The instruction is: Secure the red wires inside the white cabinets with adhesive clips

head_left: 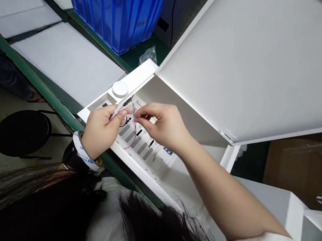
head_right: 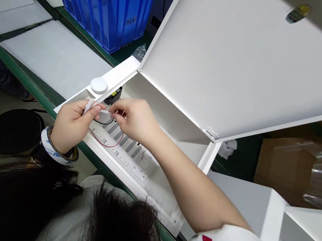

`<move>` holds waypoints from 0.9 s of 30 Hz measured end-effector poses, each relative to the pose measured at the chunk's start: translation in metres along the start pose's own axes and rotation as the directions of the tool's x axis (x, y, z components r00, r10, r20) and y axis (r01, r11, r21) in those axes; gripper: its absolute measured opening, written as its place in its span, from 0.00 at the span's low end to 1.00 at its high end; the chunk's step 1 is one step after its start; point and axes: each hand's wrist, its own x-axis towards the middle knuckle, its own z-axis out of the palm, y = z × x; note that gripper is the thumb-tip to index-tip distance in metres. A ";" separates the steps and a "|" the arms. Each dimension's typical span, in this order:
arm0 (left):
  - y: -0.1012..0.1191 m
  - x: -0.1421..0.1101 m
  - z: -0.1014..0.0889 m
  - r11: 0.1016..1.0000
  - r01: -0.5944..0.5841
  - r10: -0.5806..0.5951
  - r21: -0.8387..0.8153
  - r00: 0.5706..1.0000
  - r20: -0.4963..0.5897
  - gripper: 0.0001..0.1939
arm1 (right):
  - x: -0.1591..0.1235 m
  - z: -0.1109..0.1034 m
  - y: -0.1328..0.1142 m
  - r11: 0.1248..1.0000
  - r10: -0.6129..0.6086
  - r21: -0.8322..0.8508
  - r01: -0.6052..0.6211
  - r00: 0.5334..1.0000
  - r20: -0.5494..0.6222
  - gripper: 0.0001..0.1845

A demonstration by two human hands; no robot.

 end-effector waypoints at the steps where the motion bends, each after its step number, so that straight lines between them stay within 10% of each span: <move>1: 0.000 0.001 0.000 1.000 0.022 -0.023 -0.021 1.000 -0.019 0.13 | -0.002 0.002 -0.004 0.996 -0.065 -0.068 0.063 0.998 -0.020 0.08; 7: 0.000 0.002 0.001 0.962 0.099 -0.117 -0.256 0.991 -0.059 0.11 | -0.010 0.005 0.008 0.950 -0.225 -0.242 0.199 0.971 -0.084 0.14; 12: -0.001 0.001 0.003 0.918 0.095 -0.136 -0.385 0.988 -0.079 0.15 | 0.000 0.019 0.087 0.902 0.223 -0.303 -0.307 0.933 -0.282 0.15; 15: 0.000 0.000 0.003 0.912 0.083 -0.117 -0.403 0.991 -0.061 0.15 | 0.003 0.050 0.137 0.766 0.506 -0.362 -0.532 0.845 -0.171 0.14; 20: 0.001 -0.001 0.003 0.914 0.071 -0.100 -0.399 0.994 -0.052 0.15 | -0.003 0.116 0.166 0.857 0.443 -0.319 -0.405 0.895 0.053 0.15; 27: -0.003 0.000 0.004 0.932 0.050 -0.073 -0.358 0.996 -0.051 0.14 | -0.006 0.161 0.169 0.894 0.320 -0.356 -0.272 0.944 0.081 0.17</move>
